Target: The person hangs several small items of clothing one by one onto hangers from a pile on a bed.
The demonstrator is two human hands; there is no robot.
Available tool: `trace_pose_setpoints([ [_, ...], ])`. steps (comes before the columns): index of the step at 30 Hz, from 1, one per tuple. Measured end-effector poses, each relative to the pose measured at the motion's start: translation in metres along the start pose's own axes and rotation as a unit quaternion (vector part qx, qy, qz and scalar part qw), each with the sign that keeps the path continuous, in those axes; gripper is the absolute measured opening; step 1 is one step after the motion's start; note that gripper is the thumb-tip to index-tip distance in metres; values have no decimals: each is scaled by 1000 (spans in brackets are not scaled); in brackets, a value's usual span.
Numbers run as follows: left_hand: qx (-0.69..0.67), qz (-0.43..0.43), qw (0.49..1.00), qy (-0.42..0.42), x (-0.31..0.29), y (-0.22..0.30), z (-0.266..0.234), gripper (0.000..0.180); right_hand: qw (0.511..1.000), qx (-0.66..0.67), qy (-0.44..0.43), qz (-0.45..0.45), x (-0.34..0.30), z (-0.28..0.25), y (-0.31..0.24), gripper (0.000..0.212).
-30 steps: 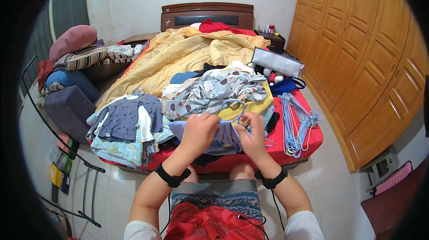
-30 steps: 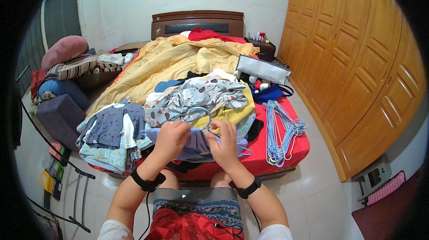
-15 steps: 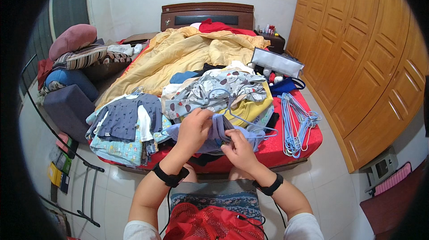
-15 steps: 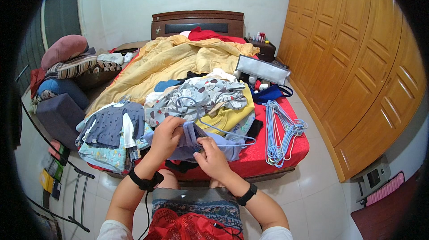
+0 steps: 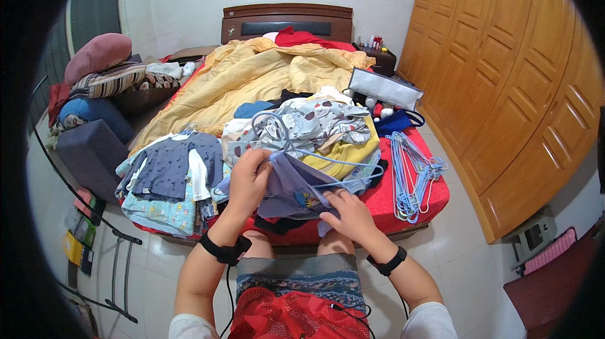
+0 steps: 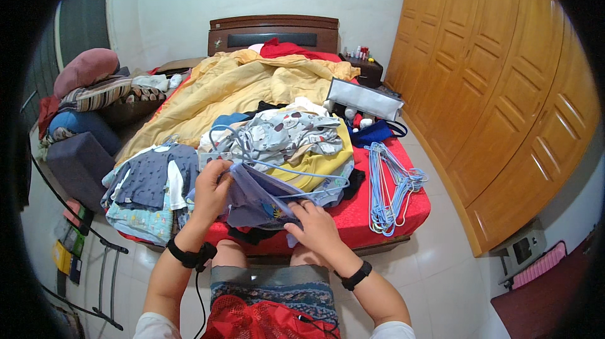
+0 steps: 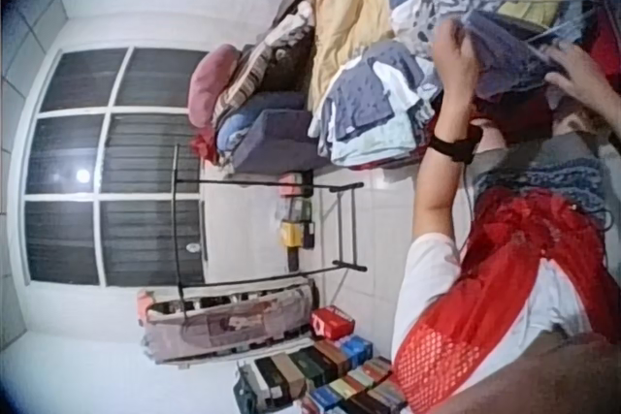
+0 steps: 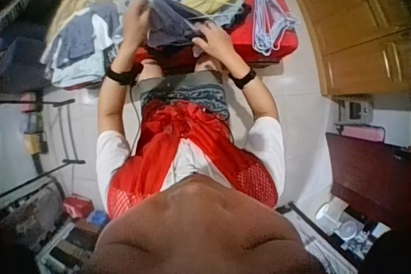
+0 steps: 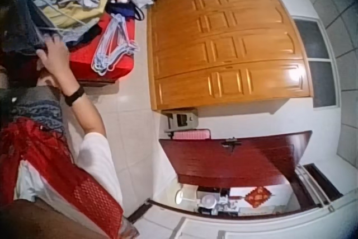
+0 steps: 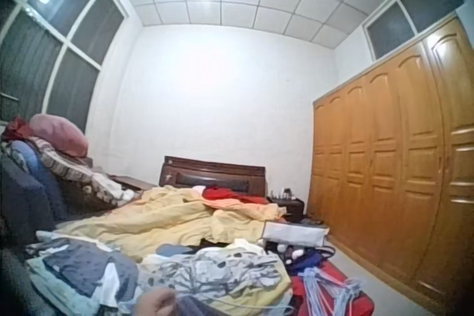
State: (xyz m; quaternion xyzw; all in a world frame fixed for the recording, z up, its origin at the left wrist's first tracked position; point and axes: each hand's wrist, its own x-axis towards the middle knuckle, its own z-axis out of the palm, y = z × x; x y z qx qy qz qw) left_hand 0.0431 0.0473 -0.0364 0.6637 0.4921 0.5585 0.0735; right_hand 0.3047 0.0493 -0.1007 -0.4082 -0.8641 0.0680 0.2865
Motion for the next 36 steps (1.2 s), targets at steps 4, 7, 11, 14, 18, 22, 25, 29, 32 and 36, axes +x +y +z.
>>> trace_pose_setpoints([
  [4, 8, 9, 1000, 21, 2, -4, -10, 13, 998, -4, 61, 0, 2, -9, 13, 41],
  [7, -6, 3, 1000, 21, 2, -5, -16, 13, 993, -37, 104, -52, -1, -15, 26, 33],
  [11, -12, 17, 1000, 19, -1, -10, -17, 12, 990, 63, 115, -46, -1, -12, 47, 21],
  [14, -37, 23, 999, 21, -4, -13, -18, 13, 992, 79, 79, -58, -2, -16, 67, 16],
  [18, -2, 28, 999, 23, -7, -15, -23, 14, 990, 76, 112, -44, -2, -32, 67, 12],
  [22, 128, 104, 986, 4, -5, -15, -30, 13, 984, 64, 160, -52, 2, -46, 64, 13],
  [25, 96, 87, 991, 22, -7, -13, -28, 12, 978, 123, 155, -67, 3, -47, 47, 23],
  [29, 46, 56, 996, 51, -7, -15, -27, 12, 950, 240, 201, -12, 2, -46, 40, 50],
  [32, 43, 48, 997, 41, -6, -12, -27, 12, 961, 126, 244, 19, 4, -39, 56, 45],
  [36, 46, 51, 997, 20, -8, -9, -26, 13, 987, 70, 134, 60, 7, -25, 53, 32],
])
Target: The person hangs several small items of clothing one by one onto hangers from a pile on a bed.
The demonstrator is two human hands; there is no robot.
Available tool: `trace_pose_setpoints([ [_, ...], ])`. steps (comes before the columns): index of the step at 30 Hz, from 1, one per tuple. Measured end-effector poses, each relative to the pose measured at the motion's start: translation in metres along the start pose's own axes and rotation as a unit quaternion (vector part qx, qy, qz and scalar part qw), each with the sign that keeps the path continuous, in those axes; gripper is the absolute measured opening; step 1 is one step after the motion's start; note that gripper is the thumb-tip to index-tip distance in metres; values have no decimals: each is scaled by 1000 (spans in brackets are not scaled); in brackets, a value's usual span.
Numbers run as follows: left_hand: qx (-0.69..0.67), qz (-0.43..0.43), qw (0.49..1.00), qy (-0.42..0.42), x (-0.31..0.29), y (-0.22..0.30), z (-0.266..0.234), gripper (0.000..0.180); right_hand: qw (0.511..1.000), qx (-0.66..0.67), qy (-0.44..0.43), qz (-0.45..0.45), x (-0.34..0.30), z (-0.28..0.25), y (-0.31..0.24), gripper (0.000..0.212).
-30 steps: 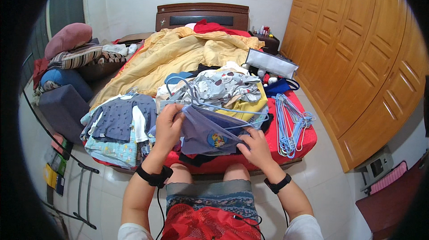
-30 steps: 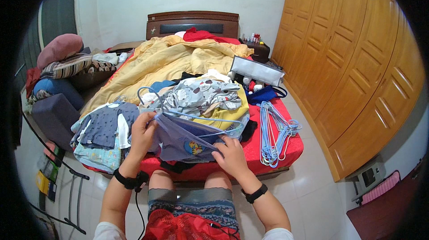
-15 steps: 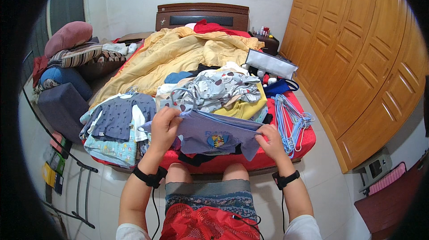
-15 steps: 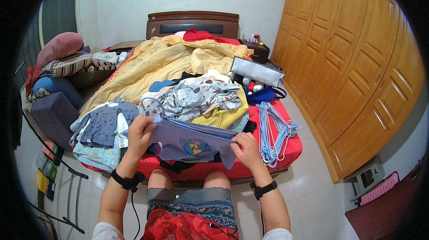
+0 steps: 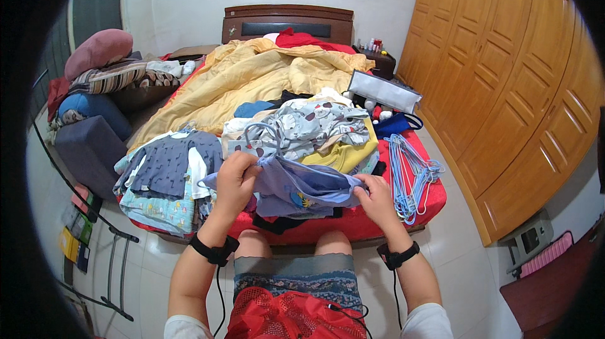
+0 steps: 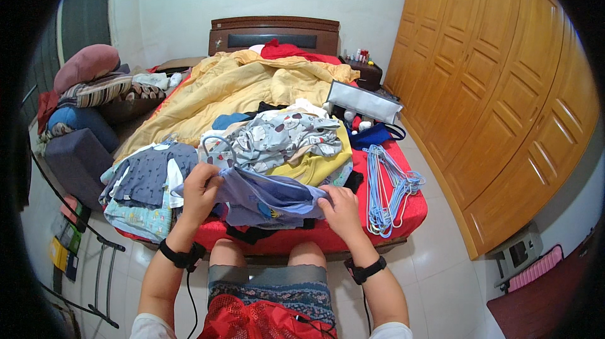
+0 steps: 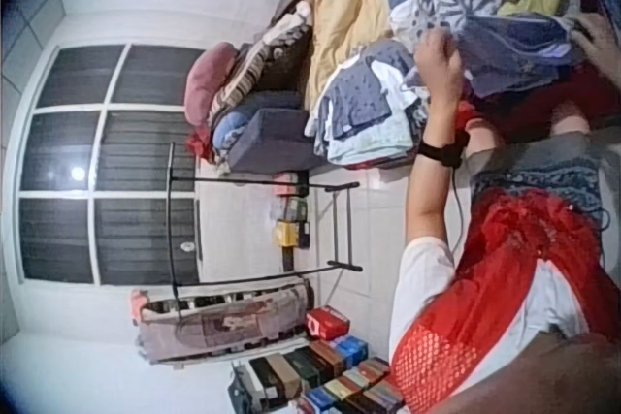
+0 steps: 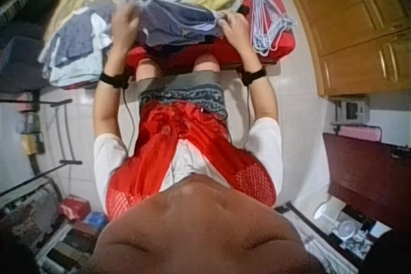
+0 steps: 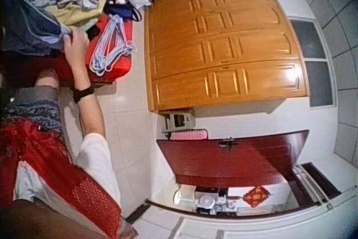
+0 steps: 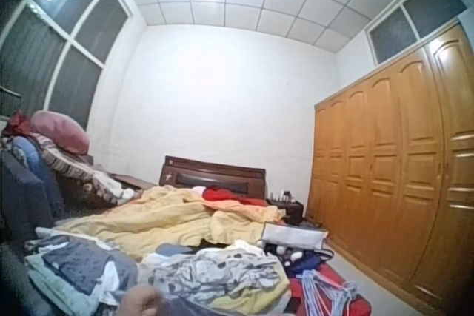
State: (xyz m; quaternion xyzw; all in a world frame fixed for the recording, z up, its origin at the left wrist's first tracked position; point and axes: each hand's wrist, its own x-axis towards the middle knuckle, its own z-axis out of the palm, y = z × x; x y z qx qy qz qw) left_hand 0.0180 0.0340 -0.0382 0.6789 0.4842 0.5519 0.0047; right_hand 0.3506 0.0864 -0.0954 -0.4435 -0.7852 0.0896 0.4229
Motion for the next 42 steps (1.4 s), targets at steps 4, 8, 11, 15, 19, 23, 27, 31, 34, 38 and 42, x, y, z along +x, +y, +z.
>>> trace_pose_setpoints([
  [4, -2, -13, 1000, -13, -2, 3, 0, 14, 996, -73, 13, -40, 7, 4, -14, 23],
  [8, -13, -8, 1000, -14, -1, 4, -2, 14, 998, -9, -58, -19, 16, 7, -3, 19],
  [11, -12, 9, 1000, -17, 1, 3, -2, 14, 971, 202, -103, 71, 15, 18, 16, 21],
  [15, -15, 16, 999, -35, 2, 4, -5, 15, 929, 321, -132, 128, 16, 17, 21, 25],
  [19, 4, 14, 1000, -23, 0, 3, -3, 15, 975, 176, -122, 63, 17, 5, -23, 25],
  [23, -11, 1, 1000, -25, -2, 9, 4, 15, 994, -29, -51, -91, 15, 14, -37, 23],
  [27, 2, 7, 997, -73, -3, 17, 8, 17, 995, -34, -59, -71, 18, 24, -34, 18],
  [31, 24, 29, 996, -79, 0, 13, -5, 19, 998, 43, 0, -42, 20, 19, -25, 19],
  [34, 66, 29, 992, -106, 4, 7, -24, 16, 998, 55, 3, -14, 23, 4, -19, 23],
  [38, 106, 50, 989, -89, 1, -6, -39, 16, 995, 94, 33, 7, 26, -6, -18, 27],
  [42, 120, 48, 989, -75, -2, -14, -45, 10, 994, 86, 58, -20, 34, -13, -26, 29],
])
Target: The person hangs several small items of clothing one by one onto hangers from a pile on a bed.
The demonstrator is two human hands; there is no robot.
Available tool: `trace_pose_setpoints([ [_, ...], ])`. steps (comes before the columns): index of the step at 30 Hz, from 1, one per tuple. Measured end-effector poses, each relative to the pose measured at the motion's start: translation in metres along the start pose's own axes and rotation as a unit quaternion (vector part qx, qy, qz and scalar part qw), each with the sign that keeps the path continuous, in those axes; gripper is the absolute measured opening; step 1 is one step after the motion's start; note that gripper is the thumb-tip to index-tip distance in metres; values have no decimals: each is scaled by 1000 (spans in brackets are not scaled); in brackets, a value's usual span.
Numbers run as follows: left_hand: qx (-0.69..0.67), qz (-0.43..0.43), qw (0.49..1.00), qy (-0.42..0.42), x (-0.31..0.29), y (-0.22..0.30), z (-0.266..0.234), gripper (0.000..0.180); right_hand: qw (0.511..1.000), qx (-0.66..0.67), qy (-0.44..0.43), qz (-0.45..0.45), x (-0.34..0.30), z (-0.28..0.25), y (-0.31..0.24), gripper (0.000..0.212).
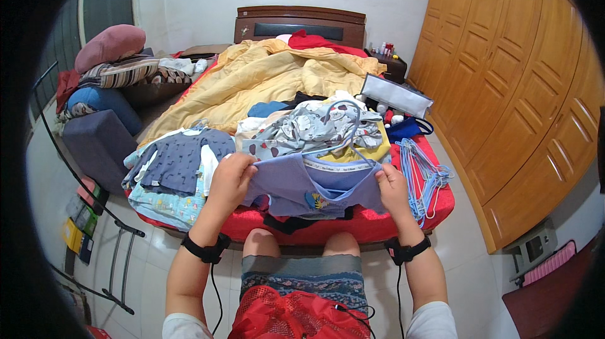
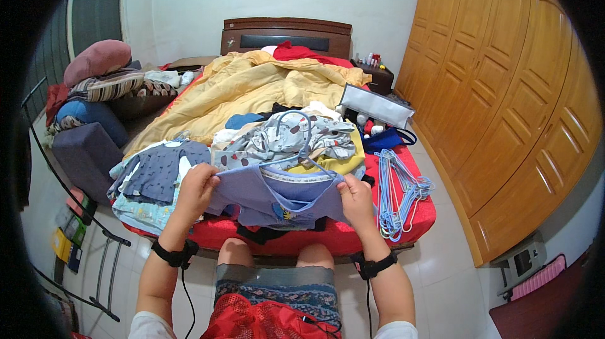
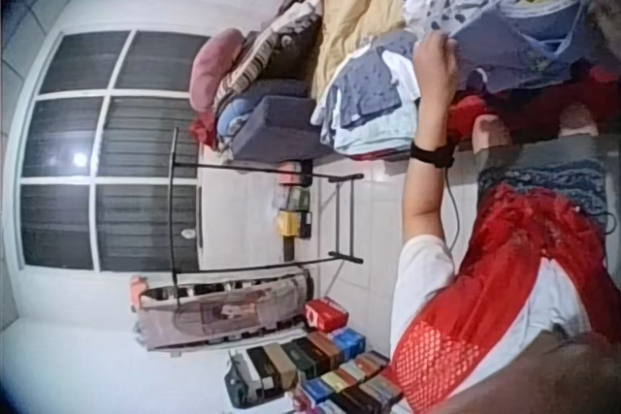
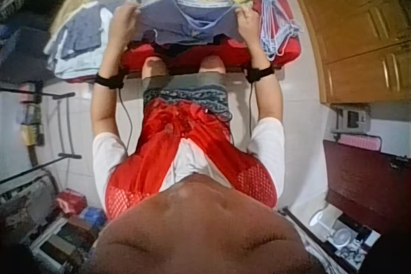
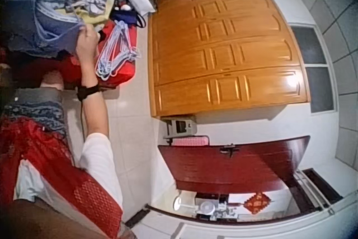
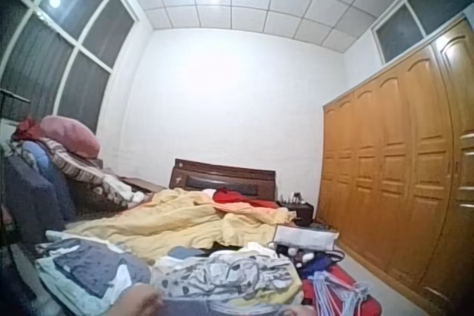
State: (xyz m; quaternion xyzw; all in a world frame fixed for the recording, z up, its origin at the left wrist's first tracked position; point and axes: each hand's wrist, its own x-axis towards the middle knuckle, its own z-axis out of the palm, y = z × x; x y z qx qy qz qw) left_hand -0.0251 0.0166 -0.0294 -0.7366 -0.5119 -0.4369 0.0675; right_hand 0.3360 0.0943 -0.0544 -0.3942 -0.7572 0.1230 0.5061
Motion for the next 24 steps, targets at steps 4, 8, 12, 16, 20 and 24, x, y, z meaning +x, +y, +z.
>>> trace_pose_setpoints([
  [4, -112, -87, 990, 16, -2, -3, -5, 9, 999, 26, -18, 5, 8, -4, 3, 31],
  [8, -209, -176, 962, 13, -5, -13, -10, 15, 996, 63, -58, 40, 15, -3, -6, 30],
  [12, -330, -229, 915, 22, -13, -35, -17, 20, 990, 70, -96, 76, 23, -12, 2, 33],
  [16, -371, -223, 901, 36, -24, -53, -27, 22, 987, 97, -87, 93, 22, -20, 11, 30],
  [20, -416, -246, 873, 63, -27, -56, -37, 21, 990, -100, -76, -58, 28, -25, 29, 26],
  [24, -450, -248, 856, 65, -41, -69, -65, 22, 973, 139, -152, 105, 46, -8, -5, 22],
])
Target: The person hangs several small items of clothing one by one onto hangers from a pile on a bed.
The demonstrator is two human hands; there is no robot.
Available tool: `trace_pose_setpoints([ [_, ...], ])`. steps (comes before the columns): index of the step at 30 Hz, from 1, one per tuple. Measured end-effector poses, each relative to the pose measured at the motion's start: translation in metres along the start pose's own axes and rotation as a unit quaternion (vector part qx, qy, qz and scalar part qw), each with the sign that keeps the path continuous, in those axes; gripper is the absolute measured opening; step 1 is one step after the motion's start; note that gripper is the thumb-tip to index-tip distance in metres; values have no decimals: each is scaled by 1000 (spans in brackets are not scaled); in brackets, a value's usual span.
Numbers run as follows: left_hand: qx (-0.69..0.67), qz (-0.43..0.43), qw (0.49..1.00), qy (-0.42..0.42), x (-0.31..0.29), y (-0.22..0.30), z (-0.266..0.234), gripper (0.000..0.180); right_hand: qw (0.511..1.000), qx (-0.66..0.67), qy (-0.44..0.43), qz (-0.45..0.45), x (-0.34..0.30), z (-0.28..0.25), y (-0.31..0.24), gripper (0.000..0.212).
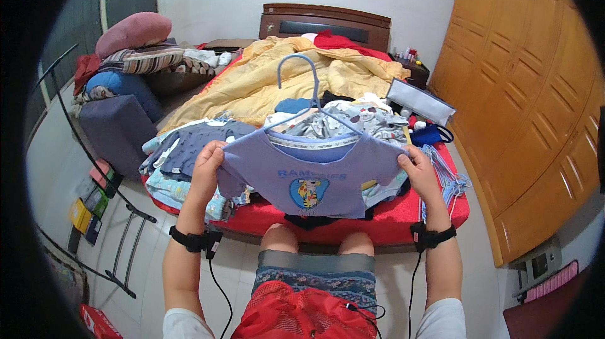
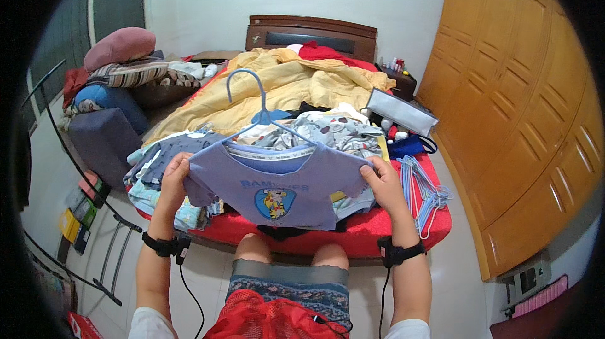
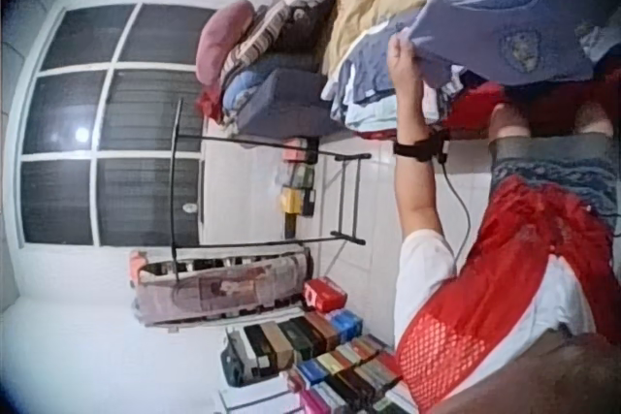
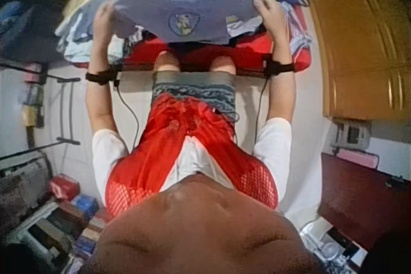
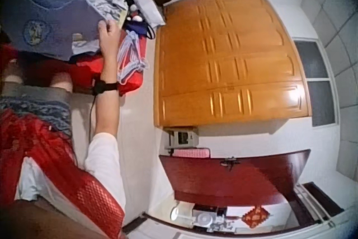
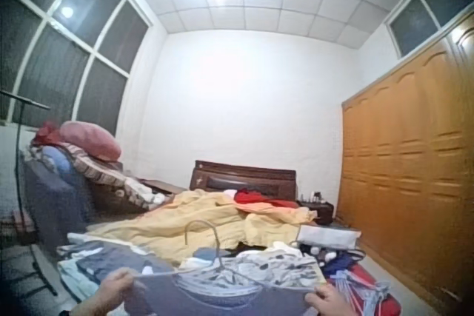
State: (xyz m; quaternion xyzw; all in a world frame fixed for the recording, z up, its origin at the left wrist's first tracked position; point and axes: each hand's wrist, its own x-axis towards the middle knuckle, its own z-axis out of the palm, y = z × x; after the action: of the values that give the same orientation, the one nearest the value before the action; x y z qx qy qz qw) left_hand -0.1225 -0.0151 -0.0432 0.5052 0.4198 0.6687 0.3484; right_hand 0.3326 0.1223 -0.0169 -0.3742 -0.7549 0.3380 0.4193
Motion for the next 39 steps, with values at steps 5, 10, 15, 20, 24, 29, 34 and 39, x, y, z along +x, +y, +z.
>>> trace_pose_setpoints([
  [5, -69, -15, 996, 49, -21, 19, -41, 26, 992, 110, -36, -55, 25, 41, -20, 22],
  [10, -120, 27, 987, 105, -47, 34, -101, 24, 976, 182, -111, -36, 41, 91, -49, 20],
  [15, 42, -56, 987, 147, -92, 12, -146, 80, 953, 275, -112, -60, 51, 146, -77, 19],
  [20, 79, -142, 976, 142, -136, -18, -156, 80, 950, 276, -144, -29, 52, 196, -78, 21],
  [24, 72, -263, 946, 176, -196, -55, -182, 73, 920, 338, -194, 32, 33, 250, -66, 21],
  [29, 70, -356, 912, 189, -266, -90, -222, 44, 895, 368, -234, 92, 21, 305, -54, 22],
  [34, 6, -303, 916, 262, -265, -74, -239, 24, 871, 421, -220, 124, 57, 333, -45, 21],
  [39, 47, -133, 944, 299, -171, -25, -252, 38, 842, 475, -187, 175, 139, 329, -40, 31],
])
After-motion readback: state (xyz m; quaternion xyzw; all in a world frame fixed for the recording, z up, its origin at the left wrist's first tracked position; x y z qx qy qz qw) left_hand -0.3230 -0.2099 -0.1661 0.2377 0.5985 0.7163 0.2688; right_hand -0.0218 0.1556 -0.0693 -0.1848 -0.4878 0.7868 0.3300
